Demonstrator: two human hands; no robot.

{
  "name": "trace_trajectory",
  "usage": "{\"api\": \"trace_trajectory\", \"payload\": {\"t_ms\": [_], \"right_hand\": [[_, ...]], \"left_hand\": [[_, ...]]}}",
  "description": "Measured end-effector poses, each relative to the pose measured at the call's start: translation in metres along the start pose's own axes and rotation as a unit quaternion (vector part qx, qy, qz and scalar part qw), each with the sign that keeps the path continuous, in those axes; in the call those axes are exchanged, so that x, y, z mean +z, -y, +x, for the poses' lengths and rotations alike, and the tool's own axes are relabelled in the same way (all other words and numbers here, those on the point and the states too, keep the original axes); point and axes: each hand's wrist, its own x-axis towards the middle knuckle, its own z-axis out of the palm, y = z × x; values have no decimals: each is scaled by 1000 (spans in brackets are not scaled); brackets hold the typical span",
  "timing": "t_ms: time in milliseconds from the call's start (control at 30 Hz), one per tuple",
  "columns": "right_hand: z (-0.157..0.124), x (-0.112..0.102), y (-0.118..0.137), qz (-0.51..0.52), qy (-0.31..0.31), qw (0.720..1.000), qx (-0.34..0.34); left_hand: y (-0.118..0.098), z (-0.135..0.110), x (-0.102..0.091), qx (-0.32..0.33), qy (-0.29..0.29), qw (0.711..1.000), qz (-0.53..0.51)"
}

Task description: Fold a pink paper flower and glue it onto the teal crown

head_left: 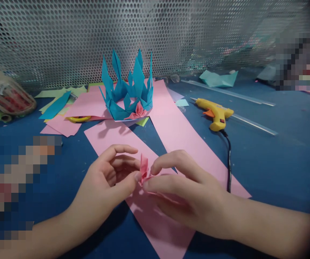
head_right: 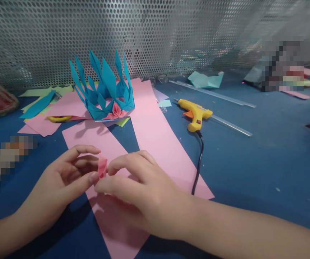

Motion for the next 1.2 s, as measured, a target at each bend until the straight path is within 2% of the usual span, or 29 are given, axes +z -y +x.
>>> {"api": "trace_trajectory", "payload": {"t_ms": [100,300,733,900,1133,1200], "right_hand": [[1,2,0,-4,-7,1000,9],[2,2,-2,-5,-5,999,48],[4,-2,-1,76,21,992,99],[4,-3,-1,114,23,985,126],[4,-4,-2,108,18,986,129],[4,-5,-2,105,15,986,127]], "left_hand": [[1,-1,0,16,2,1000,9],[2,-1,0,5,-10,1000,12],[1,2,0,-12,-17,1000,15],[0,1,-1,3,-24,999,25],[1,-1,2,25,18,999,40],[1,-1,4,26,9,998,51]]}}
